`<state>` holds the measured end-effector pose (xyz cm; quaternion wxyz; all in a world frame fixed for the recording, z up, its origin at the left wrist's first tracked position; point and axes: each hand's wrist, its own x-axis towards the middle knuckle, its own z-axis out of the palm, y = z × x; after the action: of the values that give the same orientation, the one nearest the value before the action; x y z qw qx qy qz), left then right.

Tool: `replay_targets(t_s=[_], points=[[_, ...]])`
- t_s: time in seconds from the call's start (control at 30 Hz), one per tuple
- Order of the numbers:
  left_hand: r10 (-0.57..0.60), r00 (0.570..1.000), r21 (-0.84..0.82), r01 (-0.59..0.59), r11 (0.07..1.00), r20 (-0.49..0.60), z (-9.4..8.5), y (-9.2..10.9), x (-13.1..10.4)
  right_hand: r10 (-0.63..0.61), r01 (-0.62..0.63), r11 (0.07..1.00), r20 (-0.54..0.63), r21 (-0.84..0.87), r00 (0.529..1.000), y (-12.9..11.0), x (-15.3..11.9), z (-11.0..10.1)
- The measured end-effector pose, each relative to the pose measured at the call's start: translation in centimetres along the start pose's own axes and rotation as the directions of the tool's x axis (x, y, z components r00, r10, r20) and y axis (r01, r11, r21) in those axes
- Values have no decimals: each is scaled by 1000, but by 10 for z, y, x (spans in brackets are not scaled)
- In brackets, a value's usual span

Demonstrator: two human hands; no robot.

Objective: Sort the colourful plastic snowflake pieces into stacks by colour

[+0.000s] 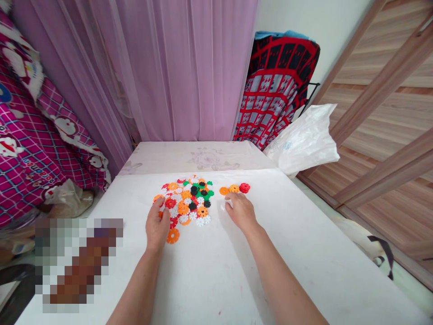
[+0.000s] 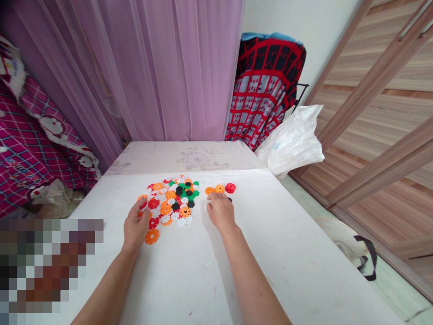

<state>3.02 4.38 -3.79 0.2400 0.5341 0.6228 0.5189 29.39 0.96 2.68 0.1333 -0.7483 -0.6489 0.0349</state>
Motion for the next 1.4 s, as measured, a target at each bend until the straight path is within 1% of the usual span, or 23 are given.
replay_targets(t_s=[0.1, 0.23, 0.43, 0.57, 0.63, 0.7, 0.77, 0.83, 0.93, 1.0, 1.1, 1.2, 1.4], points=[[11, 1000, -8, -11, 1000, -1, -1, 2, 0, -47, 48, 998, 46, -31, 998, -20, 27, 5], [28, 1000, 18, -28, 999, 1, -1, 1, 1, -39, 51, 994, 127, -94, 991, -37, 51, 16], [53, 998, 26, -53, 998, 16, -1, -1, 1, -9, 25, 992, 125, -125, 992, -42, 59, 30], [53, 999, 27, -53, 998, 14, 0, -2, 1, -7, 21, 994, 124, -107, 992, -44, 60, 29], [55, 998, 26, -55, 998, 14, 0, -2, 1, 11, -5, 998, 100, -61, 995, -41, 56, 23], [58, 998, 28, -59, 998, 13, 0, -1, 0, 33, -34, 999, 55, 19, 998, -32, 48, 14], [62, 998, 30, -63, 998, 15, 0, 0, 0, 56, -56, 993, 4, 103, 998, -15, 33, 5], [63, 998, 26, -63, 998, 17, -1, 0, 0, 90, -83, 985, -41, 149, 995, 7, 16, -3], [62, 998, 14, -62, 998, 16, -1, 1, 0, 144, -134, 981, -61, 139, 988, 37, -9, -10], [61, 998, 13, -61, 998, 12, -1, 1, 0, 171, -164, 979, -49, 118, 984, 49, -21, -11], [48, 999, 17, -48, 999, 12, -1, 1, -1, 176, -175, 981, -5, 86, 984, 51, -29, -8], [25, 1000, 20, -25, 999, 17, -1, 1, -1, 152, -153, 987, 33, 52, 988, 43, -30, -4], [36, 999, 12, -37, 999, 9, 0, -4, 1, 142, -143, 990, 80, 1, 987, 33, -28, -2]])
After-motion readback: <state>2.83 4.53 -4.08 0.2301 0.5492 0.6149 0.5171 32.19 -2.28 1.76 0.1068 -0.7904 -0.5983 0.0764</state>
